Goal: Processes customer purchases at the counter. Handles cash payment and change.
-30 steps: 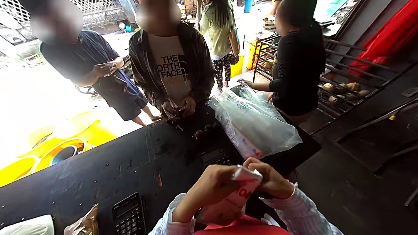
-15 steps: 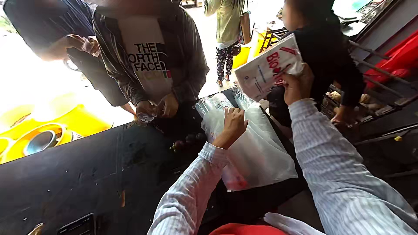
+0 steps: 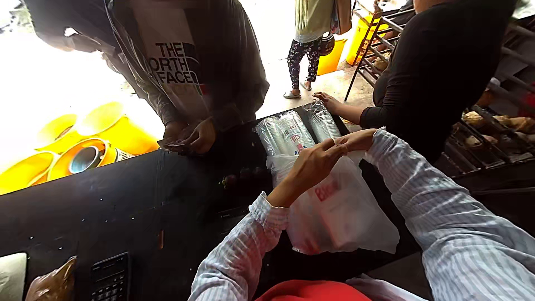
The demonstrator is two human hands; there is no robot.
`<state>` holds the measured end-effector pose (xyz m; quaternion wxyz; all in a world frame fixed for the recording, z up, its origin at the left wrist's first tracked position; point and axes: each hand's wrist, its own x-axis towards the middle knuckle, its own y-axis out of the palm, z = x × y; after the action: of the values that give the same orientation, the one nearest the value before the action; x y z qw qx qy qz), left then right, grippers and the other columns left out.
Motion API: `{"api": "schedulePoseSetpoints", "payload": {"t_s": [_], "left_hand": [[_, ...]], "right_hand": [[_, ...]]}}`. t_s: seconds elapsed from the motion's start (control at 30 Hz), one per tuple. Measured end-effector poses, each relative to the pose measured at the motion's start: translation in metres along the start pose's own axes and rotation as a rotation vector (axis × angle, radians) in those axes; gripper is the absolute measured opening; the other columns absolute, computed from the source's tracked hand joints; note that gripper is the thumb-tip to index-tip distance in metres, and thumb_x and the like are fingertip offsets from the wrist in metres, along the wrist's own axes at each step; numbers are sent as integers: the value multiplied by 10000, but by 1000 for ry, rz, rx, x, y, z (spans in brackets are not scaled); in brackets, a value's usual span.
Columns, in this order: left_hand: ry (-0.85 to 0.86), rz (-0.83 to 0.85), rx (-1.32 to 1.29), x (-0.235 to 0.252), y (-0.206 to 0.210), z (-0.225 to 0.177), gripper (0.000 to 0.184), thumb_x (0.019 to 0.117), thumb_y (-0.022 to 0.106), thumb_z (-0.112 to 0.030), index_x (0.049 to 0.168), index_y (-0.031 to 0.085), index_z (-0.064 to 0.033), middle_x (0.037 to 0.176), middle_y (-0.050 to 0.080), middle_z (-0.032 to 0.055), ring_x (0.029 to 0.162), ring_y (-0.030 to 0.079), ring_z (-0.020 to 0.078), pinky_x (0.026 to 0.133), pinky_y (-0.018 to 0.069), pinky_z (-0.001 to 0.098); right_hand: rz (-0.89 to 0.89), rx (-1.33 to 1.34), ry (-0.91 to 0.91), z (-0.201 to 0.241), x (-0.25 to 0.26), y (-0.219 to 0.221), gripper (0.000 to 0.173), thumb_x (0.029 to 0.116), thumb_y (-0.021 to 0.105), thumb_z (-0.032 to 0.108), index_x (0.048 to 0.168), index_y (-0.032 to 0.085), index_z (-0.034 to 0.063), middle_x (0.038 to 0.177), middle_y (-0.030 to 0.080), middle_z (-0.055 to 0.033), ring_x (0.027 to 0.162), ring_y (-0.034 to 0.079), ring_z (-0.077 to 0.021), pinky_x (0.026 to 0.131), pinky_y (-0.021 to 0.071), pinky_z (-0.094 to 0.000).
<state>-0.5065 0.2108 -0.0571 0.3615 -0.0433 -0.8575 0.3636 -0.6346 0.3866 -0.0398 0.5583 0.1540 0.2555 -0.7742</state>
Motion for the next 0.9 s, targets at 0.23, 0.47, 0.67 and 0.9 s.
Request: {"api": "schedulePoseSetpoints", "payload": {"t_s": [0.23,0.47,0.67,0.9], "left_hand": [[-110,-30,44,-14,-17,-3,126,943,677,-50,1037,760,-41,1092,671,158,1028,646,304,889,537,444],[-383,-154,31,-168,-86,-33,154,962,661,-86,1070,770,-82,1181,698,82,1232,599,233,1089,466,431],[-1032,-378,255,-330,-152,-52,230,1009,595,-122,1183,723,-45,1231,695,128,1170,655,248,1015,529,449],[-1315,-549,203,-379,-188,20,454,1041,566,-219,1414,527,38,1335,602,269,1228,600,391,1059,470,533]], "right_hand": [[-251,14,-104,-10,-21,7,781,1039,129,622,1351,566,54,991,741,-99,904,714,-143,866,574,-344],[-889,-123,-518,-35,-92,82,486,1053,501,411,1337,560,21,1101,714,13,962,701,-52,911,588,-278],[-993,38,-720,-31,-97,185,220,1068,444,138,1205,599,64,998,733,100,899,723,-61,876,611,-282],[-861,-90,-570,8,-30,309,303,1017,505,147,1189,623,-74,958,715,-46,845,692,-35,792,594,-223]]}}
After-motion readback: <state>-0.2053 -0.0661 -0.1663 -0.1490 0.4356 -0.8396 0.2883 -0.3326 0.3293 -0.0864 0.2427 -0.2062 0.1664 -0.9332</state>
